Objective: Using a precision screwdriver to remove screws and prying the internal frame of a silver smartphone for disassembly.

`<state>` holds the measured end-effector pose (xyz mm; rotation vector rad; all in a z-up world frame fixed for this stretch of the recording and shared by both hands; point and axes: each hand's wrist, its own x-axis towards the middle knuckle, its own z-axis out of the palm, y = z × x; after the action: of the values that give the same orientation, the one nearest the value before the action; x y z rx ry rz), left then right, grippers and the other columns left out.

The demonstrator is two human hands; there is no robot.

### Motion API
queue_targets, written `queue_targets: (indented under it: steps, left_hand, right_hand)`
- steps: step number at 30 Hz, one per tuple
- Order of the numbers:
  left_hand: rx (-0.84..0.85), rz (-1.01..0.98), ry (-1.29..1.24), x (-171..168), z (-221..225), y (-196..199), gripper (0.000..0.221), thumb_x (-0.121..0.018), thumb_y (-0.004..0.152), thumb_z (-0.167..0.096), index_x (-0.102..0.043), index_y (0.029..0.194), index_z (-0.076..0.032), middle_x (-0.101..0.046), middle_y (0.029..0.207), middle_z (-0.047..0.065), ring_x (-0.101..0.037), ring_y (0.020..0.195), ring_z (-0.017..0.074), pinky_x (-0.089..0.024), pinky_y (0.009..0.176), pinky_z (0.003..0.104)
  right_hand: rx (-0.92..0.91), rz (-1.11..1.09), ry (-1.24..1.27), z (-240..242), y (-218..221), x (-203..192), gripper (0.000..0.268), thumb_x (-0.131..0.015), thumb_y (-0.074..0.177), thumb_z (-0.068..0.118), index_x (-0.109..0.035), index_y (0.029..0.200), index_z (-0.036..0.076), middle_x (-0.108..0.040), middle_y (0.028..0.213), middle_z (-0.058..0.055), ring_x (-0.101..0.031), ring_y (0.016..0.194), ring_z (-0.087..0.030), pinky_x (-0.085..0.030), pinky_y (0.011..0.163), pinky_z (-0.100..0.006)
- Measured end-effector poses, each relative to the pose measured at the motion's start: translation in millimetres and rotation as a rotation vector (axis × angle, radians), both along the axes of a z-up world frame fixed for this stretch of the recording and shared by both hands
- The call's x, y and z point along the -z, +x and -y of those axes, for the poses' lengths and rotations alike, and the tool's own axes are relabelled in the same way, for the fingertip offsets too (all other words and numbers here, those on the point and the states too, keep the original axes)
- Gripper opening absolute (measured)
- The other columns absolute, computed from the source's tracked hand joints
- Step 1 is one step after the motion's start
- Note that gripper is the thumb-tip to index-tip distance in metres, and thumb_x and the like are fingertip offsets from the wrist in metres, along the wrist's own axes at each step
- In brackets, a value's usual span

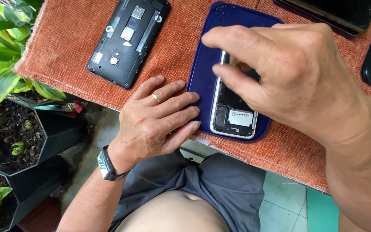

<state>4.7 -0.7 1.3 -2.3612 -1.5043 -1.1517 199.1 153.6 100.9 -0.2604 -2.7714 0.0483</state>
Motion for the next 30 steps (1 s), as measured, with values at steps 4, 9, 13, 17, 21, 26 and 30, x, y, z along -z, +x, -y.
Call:
queue_targets:
  steps: [4,9,13,17,21,26,30]
  left_hand:
    - [0.000,-0.006,-0.004,0,0,0,0.017,-0.069,0.101,-0.026,-0.078,0.103,-0.012,-0.076,0.117,0.005,-0.070,0.113,0.0302,-0.050,0.104,0.047]
    - [-0.002,-0.012,-0.005,-1,0,0,0.018,-0.069,0.101,-0.026,-0.078,0.103,-0.011,-0.077,0.116,0.007,-0.071,0.113,0.0307,-0.050,0.103,0.047]
    - [0.001,-0.002,-0.004,-1,-1,0,0.017,-0.071,0.100,-0.026,-0.079,0.103,-0.011,-0.077,0.117,0.008,-0.071,0.113,0.0309,-0.050,0.103,0.048]
    - [0.000,-0.009,-0.009,0,0,0,0.017,-0.071,0.100,-0.026,-0.078,0.104,-0.011,-0.076,0.117,0.007,-0.071,0.114,0.0305,-0.049,0.104,0.047]
    - [-0.005,-0.008,-0.009,1,0,0,0.017,-0.071,0.100,-0.026,-0.078,0.104,-0.012,-0.077,0.117,0.007,-0.071,0.114,0.0300,-0.049,0.105,0.047]
    - [-0.002,-0.014,-0.013,0,0,0,0.016,-0.071,0.100,-0.026,-0.079,0.104,-0.012,-0.076,0.117,0.006,-0.070,0.114,0.0299,-0.049,0.104,0.047]
    - [0.000,-0.003,-0.003,0,-1,1,0.016,-0.071,0.100,-0.025,-0.078,0.103,-0.011,-0.077,0.116,0.007,-0.071,0.112,0.0307,-0.050,0.102,0.048]
  right_hand:
    - [-0.044,0.046,-0.062,3,-4,-8,0.040,-0.066,0.099,-0.011,-0.069,0.136,0.002,-0.073,0.097,-0.008,-0.068,0.078,-0.027,-0.052,0.068,-0.041]
    - [0.007,0.000,0.053,0,0,1,0.024,-0.081,0.110,0.000,-0.072,0.132,0.005,-0.066,0.083,-0.002,-0.063,0.071,-0.027,-0.051,0.070,-0.041]
    - [-0.054,0.002,0.019,3,-3,-7,0.037,-0.070,0.103,-0.009,-0.068,0.139,0.002,-0.072,0.104,-0.006,-0.064,0.079,-0.027,-0.054,0.070,-0.041]
    - [-0.056,-0.011,0.086,0,-1,-1,0.024,-0.077,0.111,-0.004,-0.073,0.132,0.005,-0.070,0.098,-0.001,-0.063,0.072,-0.026,-0.053,0.072,-0.040]
    - [-0.037,0.017,0.053,3,-2,-6,0.037,-0.071,0.104,-0.010,-0.071,0.137,0.005,-0.064,0.089,-0.003,-0.059,0.073,-0.024,-0.052,0.066,-0.039]
    - [-0.033,0.001,-0.031,3,-1,-2,0.030,-0.071,0.106,-0.010,-0.072,0.133,0.004,-0.067,0.089,-0.005,-0.061,0.072,-0.028,-0.046,0.060,-0.041]
    - [0.001,0.023,-0.025,3,0,-2,0.026,-0.074,0.109,-0.005,-0.072,0.133,0.005,-0.063,0.082,-0.003,-0.058,0.066,-0.027,-0.043,0.054,-0.040]
